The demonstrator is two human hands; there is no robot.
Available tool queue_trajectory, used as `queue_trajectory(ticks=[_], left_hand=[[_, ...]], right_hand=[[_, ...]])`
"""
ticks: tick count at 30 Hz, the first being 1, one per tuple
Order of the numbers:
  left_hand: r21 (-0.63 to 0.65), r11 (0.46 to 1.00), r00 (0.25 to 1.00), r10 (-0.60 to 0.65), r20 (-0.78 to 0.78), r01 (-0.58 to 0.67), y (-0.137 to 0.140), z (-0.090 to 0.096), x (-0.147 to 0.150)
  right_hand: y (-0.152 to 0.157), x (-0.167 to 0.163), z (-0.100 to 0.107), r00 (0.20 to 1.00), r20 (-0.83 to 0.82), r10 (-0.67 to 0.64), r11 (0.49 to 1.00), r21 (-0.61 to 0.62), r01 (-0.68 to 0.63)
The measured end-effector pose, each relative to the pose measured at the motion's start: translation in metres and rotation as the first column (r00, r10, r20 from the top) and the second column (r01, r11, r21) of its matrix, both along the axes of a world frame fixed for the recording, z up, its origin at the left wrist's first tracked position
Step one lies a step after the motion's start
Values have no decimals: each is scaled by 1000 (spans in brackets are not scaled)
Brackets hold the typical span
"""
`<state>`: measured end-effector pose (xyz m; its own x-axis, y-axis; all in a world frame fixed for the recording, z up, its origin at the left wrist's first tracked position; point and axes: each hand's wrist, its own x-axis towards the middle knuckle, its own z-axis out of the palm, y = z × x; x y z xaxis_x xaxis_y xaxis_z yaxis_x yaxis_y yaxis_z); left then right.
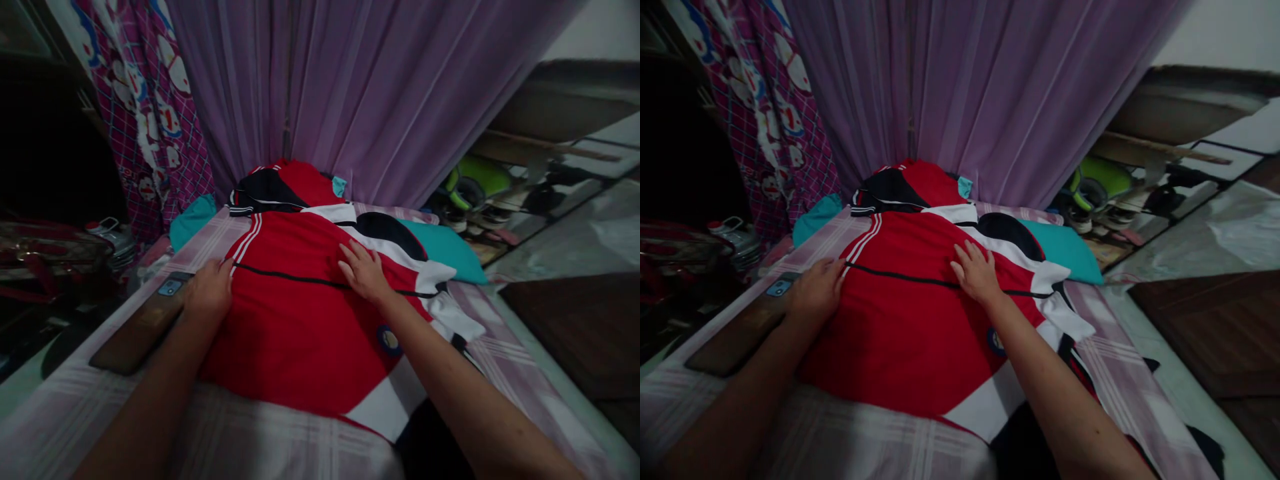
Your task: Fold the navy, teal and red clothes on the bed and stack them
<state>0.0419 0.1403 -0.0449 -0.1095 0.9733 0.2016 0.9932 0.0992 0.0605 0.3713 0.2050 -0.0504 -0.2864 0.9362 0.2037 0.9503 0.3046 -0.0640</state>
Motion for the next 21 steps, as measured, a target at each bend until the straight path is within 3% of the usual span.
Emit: queue_trajectory(ticks=[4,6,10,15,18,21], left_hand=[[68,934,933,-355,57,351,-27,-23,28],[58,906,906,-421,38,418,-42,-39,33],[40,900,900,-435,-5,435,-54,-55,22],[54,918,920,-391,-27,392,-54,-51,14],[-25,924,924,-383,-19,382,-52,-48,15],[-36,929,929,-369,9,369,-52,-44,16]], right_hand=[[-74,15,-8,990,25,140,985,-109,-137],[-97,27,-20,993,45,105,980,-172,-96],[-109,47,-31,1000,12,3,983,-186,-1],[-110,74,-31,998,-2,-68,991,-112,68],[-113,90,-29,996,-12,-87,977,-195,83],[-115,109,-20,981,-181,-67,968,-251,20]])
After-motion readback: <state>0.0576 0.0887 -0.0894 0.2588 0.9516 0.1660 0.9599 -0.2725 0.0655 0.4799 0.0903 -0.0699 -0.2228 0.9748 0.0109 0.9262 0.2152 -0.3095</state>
